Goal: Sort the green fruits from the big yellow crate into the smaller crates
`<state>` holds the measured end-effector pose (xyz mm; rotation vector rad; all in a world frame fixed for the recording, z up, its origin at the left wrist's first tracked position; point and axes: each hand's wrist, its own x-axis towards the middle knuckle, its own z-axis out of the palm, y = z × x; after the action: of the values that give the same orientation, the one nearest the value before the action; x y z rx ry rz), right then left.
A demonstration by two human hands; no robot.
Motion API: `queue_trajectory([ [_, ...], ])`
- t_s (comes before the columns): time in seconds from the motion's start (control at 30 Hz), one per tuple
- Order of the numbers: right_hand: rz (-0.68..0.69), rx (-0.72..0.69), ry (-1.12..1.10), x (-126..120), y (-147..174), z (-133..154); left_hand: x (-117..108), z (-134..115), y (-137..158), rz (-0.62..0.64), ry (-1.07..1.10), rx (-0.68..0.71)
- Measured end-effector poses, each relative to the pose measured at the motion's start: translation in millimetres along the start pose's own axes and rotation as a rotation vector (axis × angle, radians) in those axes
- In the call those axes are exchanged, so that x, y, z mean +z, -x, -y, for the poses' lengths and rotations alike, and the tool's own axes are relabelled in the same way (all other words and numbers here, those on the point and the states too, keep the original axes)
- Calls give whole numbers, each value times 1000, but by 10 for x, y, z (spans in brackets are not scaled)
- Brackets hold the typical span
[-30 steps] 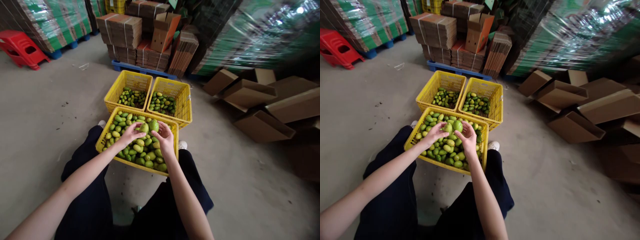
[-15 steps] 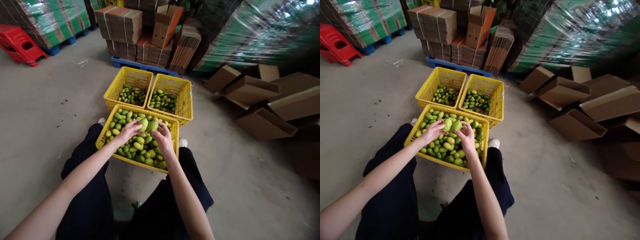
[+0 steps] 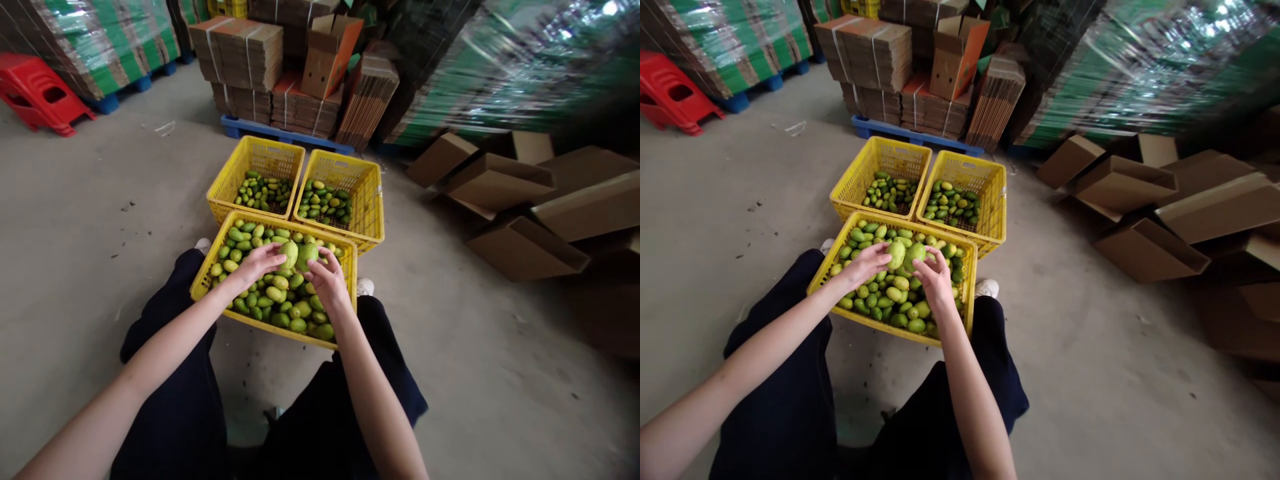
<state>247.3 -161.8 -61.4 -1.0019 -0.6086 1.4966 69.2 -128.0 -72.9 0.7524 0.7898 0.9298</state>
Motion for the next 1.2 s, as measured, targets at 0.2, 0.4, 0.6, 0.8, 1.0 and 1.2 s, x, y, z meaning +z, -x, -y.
queue_trajectory([
  [0.2,26,29,-88,7,23,47,27,12,11,0,-56,59],
  [0.4,71,113,-125,-21,13,67,47,-11,7,-21,247,-67],
  [0.6,83,198,-170,63,14,-2,113,0,39,50,250,-96],
  [0.8,22,117,-145,111,33,-80,133,45,57,42,236,-179],
  [1.0,13,203,-199,63,5,-114,158,3,50,-64,434,-192],
  [1.2,-116,84,-173,107,-8,-187,179,9,36,-96,418,-204],
])
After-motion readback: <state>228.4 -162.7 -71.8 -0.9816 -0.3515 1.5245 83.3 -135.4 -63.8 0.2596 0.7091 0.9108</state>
